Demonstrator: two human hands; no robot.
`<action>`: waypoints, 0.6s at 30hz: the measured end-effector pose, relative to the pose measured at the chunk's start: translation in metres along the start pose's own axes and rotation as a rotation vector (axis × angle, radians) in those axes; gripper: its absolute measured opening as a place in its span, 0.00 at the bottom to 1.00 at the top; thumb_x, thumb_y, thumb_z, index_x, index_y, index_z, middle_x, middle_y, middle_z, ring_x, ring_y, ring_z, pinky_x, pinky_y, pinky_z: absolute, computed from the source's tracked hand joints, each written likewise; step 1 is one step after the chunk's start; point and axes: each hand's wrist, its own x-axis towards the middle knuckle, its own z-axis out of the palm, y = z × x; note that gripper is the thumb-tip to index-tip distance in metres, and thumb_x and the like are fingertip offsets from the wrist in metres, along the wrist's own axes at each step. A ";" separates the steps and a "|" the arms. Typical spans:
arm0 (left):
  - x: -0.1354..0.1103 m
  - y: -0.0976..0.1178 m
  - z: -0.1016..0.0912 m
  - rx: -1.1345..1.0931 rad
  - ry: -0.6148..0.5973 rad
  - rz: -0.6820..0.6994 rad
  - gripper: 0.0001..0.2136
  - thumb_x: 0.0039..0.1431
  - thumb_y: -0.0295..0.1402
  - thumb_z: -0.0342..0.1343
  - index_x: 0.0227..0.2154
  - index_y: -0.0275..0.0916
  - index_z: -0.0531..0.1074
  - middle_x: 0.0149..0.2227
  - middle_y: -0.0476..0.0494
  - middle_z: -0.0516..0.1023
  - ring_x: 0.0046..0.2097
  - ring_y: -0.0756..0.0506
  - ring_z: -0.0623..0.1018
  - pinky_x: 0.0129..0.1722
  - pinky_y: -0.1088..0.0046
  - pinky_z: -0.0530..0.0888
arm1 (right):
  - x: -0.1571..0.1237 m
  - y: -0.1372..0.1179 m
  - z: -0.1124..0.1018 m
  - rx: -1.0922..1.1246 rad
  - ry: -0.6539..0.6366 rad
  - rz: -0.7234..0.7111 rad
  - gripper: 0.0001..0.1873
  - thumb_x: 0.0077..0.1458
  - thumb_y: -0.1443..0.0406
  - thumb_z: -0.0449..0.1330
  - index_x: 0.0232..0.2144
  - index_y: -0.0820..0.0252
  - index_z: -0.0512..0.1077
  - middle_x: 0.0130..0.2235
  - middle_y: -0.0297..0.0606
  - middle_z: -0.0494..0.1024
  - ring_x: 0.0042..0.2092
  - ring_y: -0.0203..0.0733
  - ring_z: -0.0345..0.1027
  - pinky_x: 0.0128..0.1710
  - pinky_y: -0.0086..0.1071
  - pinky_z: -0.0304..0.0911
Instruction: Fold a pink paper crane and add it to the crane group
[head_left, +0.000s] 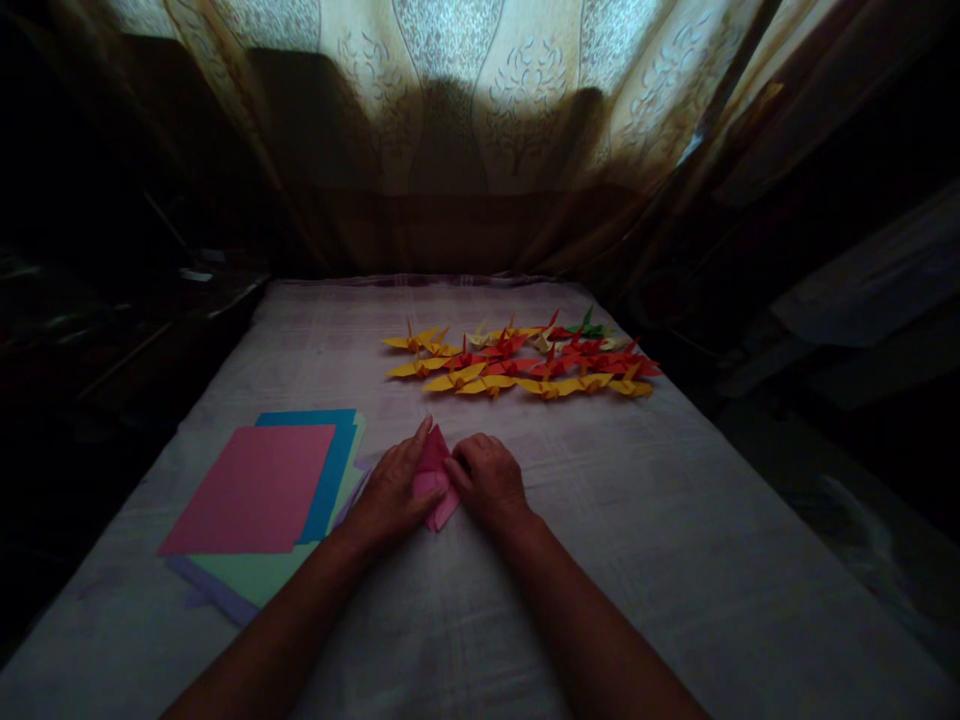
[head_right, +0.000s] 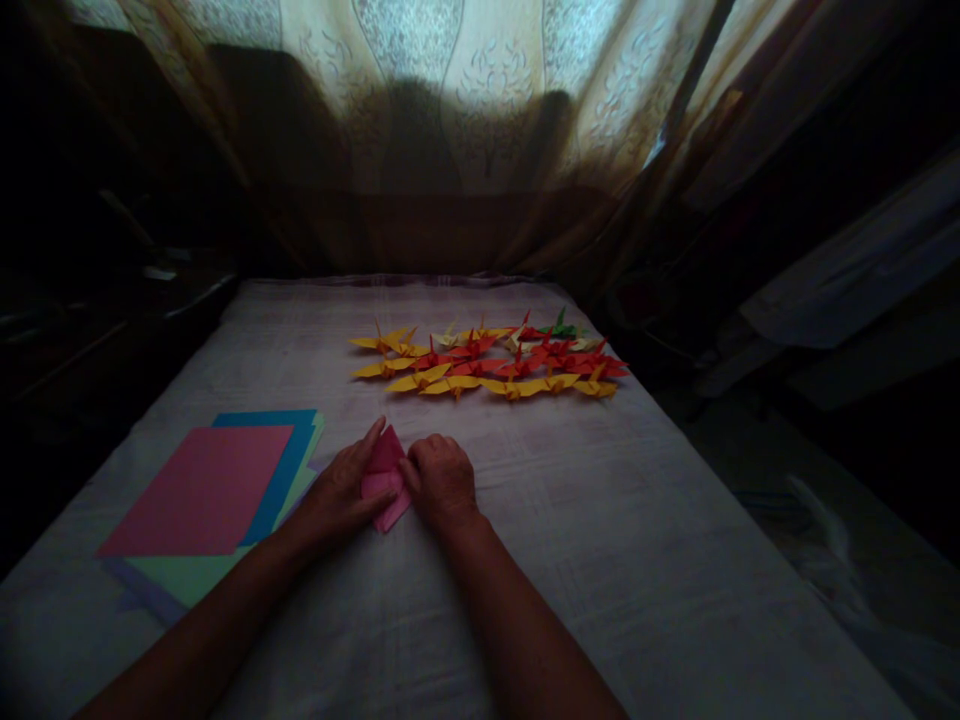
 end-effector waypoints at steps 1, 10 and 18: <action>0.000 0.000 0.000 -0.002 0.001 0.002 0.43 0.52 0.31 0.59 0.69 0.42 0.44 0.61 0.37 0.66 0.60 0.37 0.68 0.59 0.56 0.66 | 0.000 0.000 -0.001 0.002 -0.005 0.007 0.07 0.59 0.63 0.60 0.29 0.57 0.72 0.33 0.36 0.75 0.38 0.41 0.65 0.39 0.32 0.56; 0.003 0.001 -0.006 -0.199 -0.003 -0.093 0.44 0.49 0.34 0.60 0.68 0.38 0.46 0.58 0.35 0.70 0.57 0.37 0.72 0.59 0.56 0.67 | 0.003 -0.003 -0.004 -0.004 -0.039 0.040 0.05 0.58 0.62 0.62 0.32 0.56 0.75 0.37 0.37 0.76 0.40 0.41 0.67 0.40 0.31 0.57; -0.006 -0.006 -0.021 -0.329 0.130 -0.253 0.21 0.59 0.46 0.47 0.49 0.40 0.72 0.47 0.42 0.79 0.50 0.40 0.78 0.51 0.61 0.73 | 0.002 -0.004 -0.004 0.009 -0.016 0.035 0.06 0.58 0.62 0.62 0.31 0.56 0.74 0.36 0.37 0.75 0.40 0.40 0.66 0.40 0.31 0.57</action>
